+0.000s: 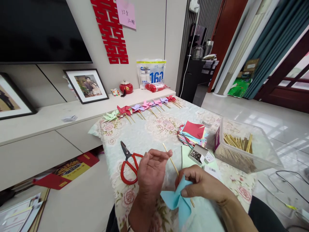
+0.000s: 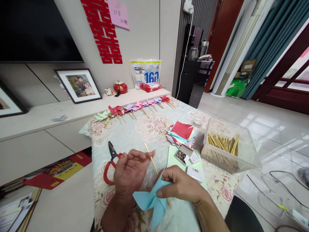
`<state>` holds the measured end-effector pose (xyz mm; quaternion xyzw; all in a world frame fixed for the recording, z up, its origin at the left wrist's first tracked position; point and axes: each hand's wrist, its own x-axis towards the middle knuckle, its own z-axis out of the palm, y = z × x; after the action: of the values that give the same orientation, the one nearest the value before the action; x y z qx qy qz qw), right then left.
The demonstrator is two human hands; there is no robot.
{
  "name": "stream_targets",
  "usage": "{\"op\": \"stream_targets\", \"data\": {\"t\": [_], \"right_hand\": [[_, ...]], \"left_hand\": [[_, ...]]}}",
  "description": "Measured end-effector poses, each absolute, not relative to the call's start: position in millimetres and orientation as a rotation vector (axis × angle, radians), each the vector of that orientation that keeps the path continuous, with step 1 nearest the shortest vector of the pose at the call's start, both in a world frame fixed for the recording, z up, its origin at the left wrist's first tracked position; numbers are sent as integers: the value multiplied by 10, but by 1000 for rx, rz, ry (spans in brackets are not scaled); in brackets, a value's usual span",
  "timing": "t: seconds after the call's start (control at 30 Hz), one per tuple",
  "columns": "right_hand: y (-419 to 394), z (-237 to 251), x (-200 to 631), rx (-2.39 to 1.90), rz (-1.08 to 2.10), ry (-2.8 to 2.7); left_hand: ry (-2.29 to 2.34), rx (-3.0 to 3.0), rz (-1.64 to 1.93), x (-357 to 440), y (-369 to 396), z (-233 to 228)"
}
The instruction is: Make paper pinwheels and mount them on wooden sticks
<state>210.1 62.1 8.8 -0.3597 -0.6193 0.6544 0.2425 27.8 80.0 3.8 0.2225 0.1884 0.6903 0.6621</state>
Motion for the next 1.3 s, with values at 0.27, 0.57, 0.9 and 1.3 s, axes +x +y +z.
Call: {"op": "stream_targets", "data": {"t": [0.27, 0.57, 0.9, 1.3], "right_hand": [[641, 10, 2088, -867, 1970, -1589], [716, -8, 2167, -758, 1843, -1573], [690, 0, 2254, -647, 1843, -1494], [652, -9, 2266, -625, 1907, -1478]], "left_hand": [[637, 404, 1446, 344, 825, -13], [694, 416, 1450, 300, 740, 182], [922, 507, 1419, 295, 449, 378], [1040, 590, 1429, 336, 350, 478]]}}
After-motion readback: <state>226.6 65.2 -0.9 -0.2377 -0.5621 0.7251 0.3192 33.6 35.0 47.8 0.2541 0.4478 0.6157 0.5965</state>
